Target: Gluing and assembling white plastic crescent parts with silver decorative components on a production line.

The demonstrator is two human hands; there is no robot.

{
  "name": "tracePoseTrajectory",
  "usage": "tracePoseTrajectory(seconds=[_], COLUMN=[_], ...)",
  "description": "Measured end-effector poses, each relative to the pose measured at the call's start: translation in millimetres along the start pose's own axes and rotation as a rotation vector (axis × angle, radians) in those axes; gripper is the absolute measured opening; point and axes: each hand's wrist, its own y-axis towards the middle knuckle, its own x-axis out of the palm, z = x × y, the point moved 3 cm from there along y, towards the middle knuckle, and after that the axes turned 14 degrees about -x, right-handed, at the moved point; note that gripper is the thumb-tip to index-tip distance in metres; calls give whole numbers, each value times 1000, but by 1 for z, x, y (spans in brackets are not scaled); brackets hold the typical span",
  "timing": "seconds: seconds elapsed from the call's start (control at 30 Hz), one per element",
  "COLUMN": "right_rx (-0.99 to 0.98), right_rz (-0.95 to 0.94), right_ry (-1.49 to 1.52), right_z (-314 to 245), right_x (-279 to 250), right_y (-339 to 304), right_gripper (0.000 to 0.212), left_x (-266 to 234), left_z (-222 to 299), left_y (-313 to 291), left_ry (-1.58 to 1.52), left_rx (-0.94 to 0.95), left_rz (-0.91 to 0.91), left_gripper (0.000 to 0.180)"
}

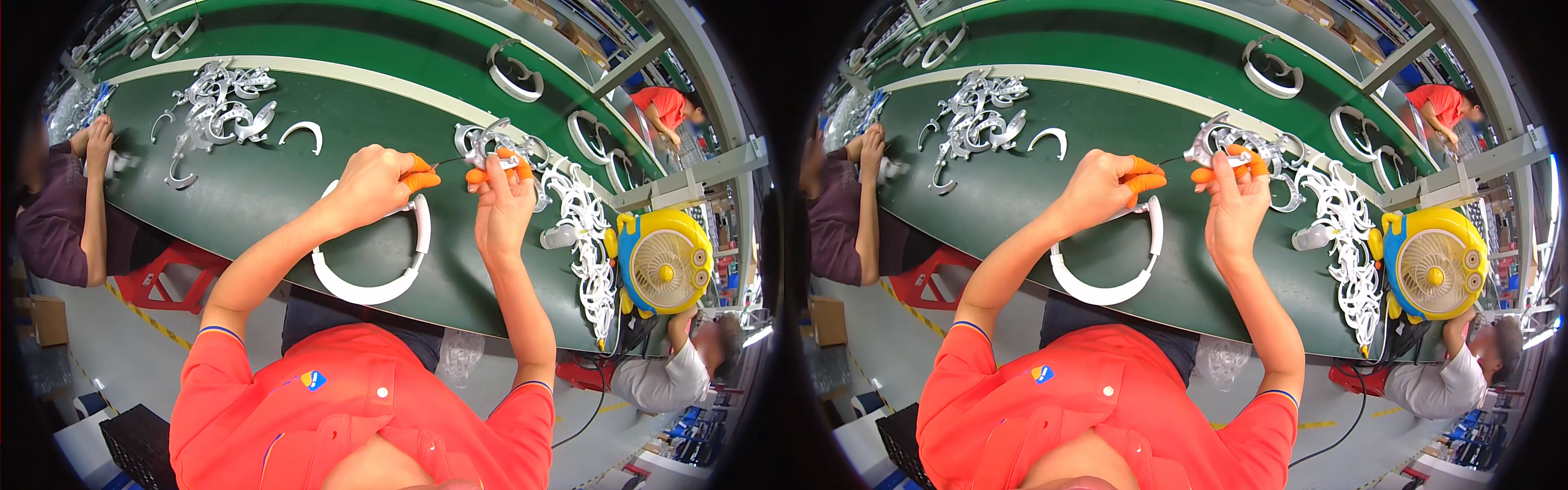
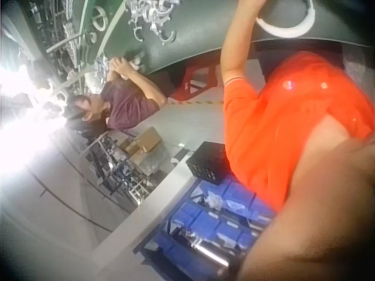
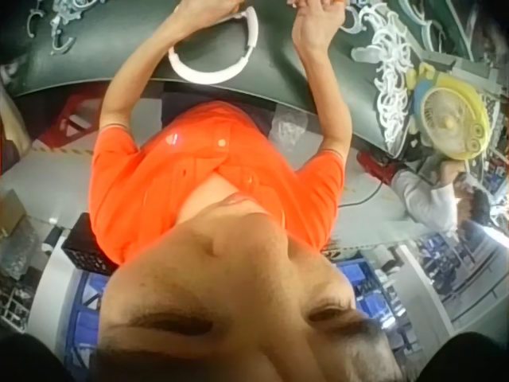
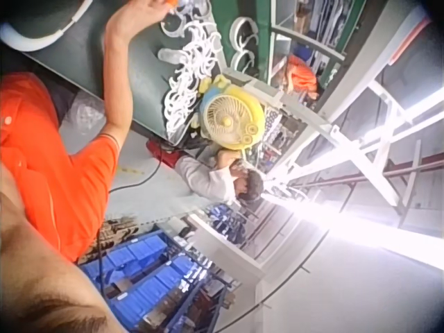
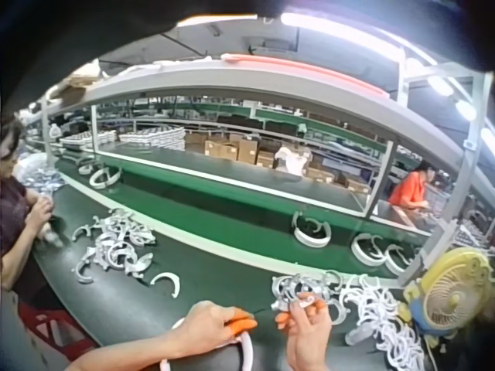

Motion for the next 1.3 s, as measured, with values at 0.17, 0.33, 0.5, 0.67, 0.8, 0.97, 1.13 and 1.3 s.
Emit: tracePoseTrajectory(seconds=[0.17, 0.33, 0.5, 0.67, 0.8, 0.97, 1.13, 1.3], right_rx=[59, 79, -12, -45, -196, -675, -1003, -797], right_rz=[-44, -64, -85, -124, -264, -587, -391, -158], right_ry=[-10, 8, -75, -148, -315, -647, -896, -821], right_z=[3, 1, 10, 13, 3, -7, -28, -47], right_x=[3, 3, 6, 7, 17, 17, 13, -7], right_y=[-3, -4, -13, -19, -14, -8, 2, 28], right_gripper=[23, 24, 25, 23, 34, 32, 13, 11], left_x=[-2, -1, -4, -10, -9, -11, -17, -22], left_z=[4, 8, 16, 13, -1, 5, 5, -9], left_y=[0, 0, -4, -1, 2, 0, -5, -21], left_ry=[111, 309, 177, -140, -152, 0, 65, 115], left_rx=[113, 198, 167, 80, 9, 200, 275, 249], left_rz=[134, 144, 149, 9, -2, 118, 262, 244], left_gripper=[15, 14, 29, 26, 30, 26, 22, 21])
